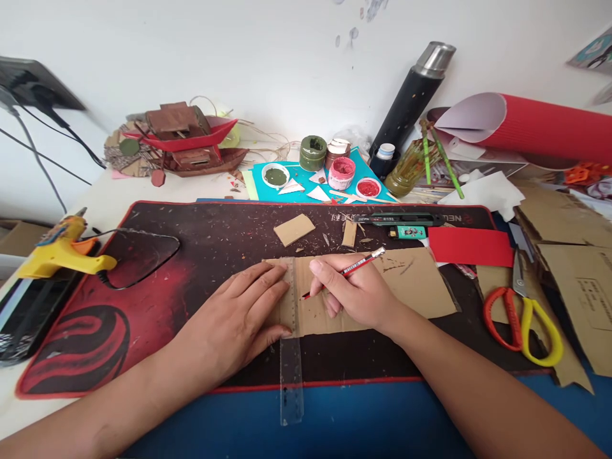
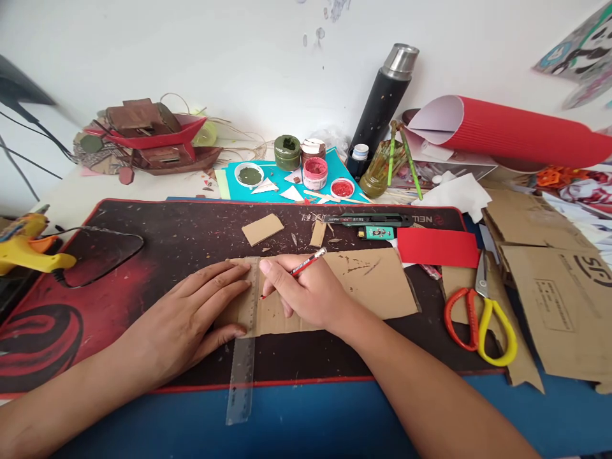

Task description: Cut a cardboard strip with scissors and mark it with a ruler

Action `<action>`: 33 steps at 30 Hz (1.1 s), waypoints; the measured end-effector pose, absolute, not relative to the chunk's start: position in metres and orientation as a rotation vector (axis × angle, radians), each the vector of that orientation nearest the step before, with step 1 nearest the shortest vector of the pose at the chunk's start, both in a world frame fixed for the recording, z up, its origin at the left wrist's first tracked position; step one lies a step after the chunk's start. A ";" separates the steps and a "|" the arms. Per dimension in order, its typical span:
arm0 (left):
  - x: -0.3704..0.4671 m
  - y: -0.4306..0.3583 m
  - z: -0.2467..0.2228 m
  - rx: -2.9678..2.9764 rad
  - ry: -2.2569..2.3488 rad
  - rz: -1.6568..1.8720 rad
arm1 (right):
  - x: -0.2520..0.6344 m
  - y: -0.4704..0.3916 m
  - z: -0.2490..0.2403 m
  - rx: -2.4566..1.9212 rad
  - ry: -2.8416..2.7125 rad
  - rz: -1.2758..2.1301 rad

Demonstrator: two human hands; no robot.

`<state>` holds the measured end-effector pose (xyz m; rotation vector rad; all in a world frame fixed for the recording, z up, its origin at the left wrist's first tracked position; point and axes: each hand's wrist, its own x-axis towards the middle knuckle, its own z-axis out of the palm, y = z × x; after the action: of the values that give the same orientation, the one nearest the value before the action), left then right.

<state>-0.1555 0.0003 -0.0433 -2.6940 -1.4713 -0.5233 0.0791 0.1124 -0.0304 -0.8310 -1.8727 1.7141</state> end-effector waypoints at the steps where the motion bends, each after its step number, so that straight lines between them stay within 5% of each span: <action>1: -0.155 0.000 -0.043 -2.693 -1.471 -0.513 | 0.079 0.112 -0.031 -0.819 -1.879 1.717; 33: -0.156 -0.001 -0.045 -2.708 -1.534 -0.549 | 0.077 0.113 -0.032 -0.919 -1.727 1.697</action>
<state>-0.1561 -0.0007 -0.0446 -2.7081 -1.5339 -0.5493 0.0769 0.1134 -0.0321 -0.9194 -1.7267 1.6966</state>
